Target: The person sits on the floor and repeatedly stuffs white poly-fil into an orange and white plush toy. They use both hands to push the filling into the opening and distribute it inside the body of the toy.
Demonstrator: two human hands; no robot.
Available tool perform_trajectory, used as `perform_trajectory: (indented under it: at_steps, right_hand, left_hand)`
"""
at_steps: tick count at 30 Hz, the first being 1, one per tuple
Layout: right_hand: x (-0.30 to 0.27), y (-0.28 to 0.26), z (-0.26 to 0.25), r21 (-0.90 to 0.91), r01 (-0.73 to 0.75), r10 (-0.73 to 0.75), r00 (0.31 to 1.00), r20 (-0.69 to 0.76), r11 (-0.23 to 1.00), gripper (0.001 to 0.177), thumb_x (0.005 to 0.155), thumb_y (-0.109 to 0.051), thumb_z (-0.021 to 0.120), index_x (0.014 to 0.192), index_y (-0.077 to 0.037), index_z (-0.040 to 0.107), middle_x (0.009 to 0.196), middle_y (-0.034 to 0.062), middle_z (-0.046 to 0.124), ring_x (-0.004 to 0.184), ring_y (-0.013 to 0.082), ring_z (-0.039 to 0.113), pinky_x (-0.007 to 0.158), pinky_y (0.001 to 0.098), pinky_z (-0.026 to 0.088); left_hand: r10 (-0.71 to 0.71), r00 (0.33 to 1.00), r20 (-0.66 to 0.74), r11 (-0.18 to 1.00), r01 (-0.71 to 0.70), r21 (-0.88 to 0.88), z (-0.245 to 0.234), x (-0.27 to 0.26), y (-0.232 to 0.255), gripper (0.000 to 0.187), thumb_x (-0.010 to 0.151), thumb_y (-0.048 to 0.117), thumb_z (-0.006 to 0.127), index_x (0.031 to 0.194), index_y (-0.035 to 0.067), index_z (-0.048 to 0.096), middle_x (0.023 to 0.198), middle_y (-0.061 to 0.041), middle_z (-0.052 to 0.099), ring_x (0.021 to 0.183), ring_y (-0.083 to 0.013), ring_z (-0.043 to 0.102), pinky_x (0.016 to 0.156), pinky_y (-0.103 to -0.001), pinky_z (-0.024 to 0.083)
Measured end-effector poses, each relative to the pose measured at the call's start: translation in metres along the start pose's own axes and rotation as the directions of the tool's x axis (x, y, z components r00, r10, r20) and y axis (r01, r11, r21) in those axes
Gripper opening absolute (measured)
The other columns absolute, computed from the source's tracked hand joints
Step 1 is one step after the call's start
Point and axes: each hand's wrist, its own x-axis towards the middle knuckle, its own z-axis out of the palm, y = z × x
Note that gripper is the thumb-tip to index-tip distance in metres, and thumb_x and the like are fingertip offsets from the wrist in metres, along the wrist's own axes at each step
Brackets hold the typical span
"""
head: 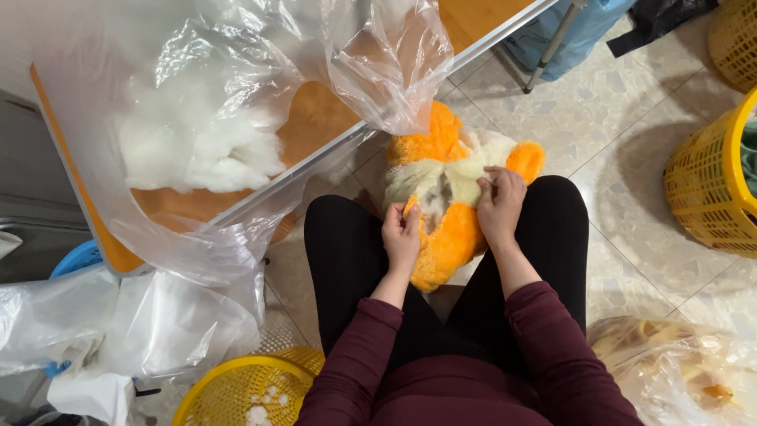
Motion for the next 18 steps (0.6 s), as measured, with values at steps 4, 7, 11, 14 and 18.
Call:
perform_trajectory:
  at_steps: [4, 7, 11, 14, 18]
  right_hand:
    - [-0.007, -0.006, -0.005, -0.044, 0.011, -0.008, 0.997, 0.080, 0.999, 0.022, 0.103, -0.009, 0.066, 0.122, 0.000, 0.061, 0.148, 0.0217, 0.049, 0.139, 0.0397, 0.042, 0.117, 0.0488, 0.034]
    - [-0.012, -0.018, -0.011, 0.026, -0.038, 0.037, 0.999, 0.020, 0.999, 0.046, 0.100, -0.035, 0.070, 0.123, 0.001, 0.051, 0.156, 0.0277, 0.030, 0.145, 0.0466, 0.027, 0.120, 0.0551, 0.026]
    - [-0.010, -0.025, -0.013, -0.362, 0.077, -0.011, 0.984, 0.180, 0.929, 0.048, 0.086, -0.051, 0.076, 0.091, -0.006, 0.061, 0.153, 0.0249, 0.037, 0.153, 0.0461, 0.018, 0.122, 0.0693, 0.001]
    - [-0.009, -0.021, -0.011, -0.456, 0.164, -0.061, 0.971, 0.233, 0.875, 0.040, 0.083, -0.047, 0.073, 0.085, -0.008, 0.065, 0.168, 0.0226, 0.030, 0.158, 0.0468, 0.006, 0.118, 0.0724, -0.010]
    - [-0.012, -0.007, -0.010, -0.450, 0.253, -0.170, 0.961, 0.217, 0.857, 0.031, 0.087, -0.040, 0.073, 0.085, -0.009, 0.069, 0.175, 0.0163, 0.027, 0.163, 0.0439, 0.002, 0.121, 0.0729, -0.009]
  left_hand:
    - [0.020, 0.999, 0.025, 0.994, -0.023, 0.109, 0.000, -0.007, 0.003, 0.021, 0.104, 0.022, 0.065, 0.094, 0.004, 0.060, 0.073, 0.002, 0.058, 0.062, -0.0027, 0.047, 0.056, -0.023, 0.041]
    - [0.050, 0.998, 0.039, 0.988, -0.056, 0.147, 0.002, -0.009, 0.008, 0.022, 0.104, 0.022, 0.065, 0.093, 0.004, 0.058, 0.071, 0.001, 0.059, 0.061, -0.0040, 0.049, 0.055, -0.024, 0.042]
    - [0.101, 0.992, 0.071, 0.990, -0.107, 0.092, 0.006, -0.011, 0.013, 0.021, 0.103, 0.021, 0.064, 0.095, 0.003, 0.057, 0.073, 0.000, 0.065, 0.063, -0.0048, 0.057, 0.056, -0.025, 0.046]
    - [0.171, 0.982, 0.083, 0.982, -0.177, 0.071, 0.007, -0.013, 0.013, 0.020, 0.105, 0.020, 0.063, 0.097, 0.003, 0.056, 0.077, -0.002, 0.066, 0.068, -0.0058, 0.060, 0.060, -0.026, 0.048]
    - [0.057, 0.997, 0.052, 0.966, -0.068, 0.249, 0.006, -0.012, 0.017, 0.021, 0.102, 0.021, 0.067, 0.094, 0.003, 0.060, 0.068, -0.005, 0.060, 0.058, -0.0116, 0.052, 0.055, -0.029, 0.043]
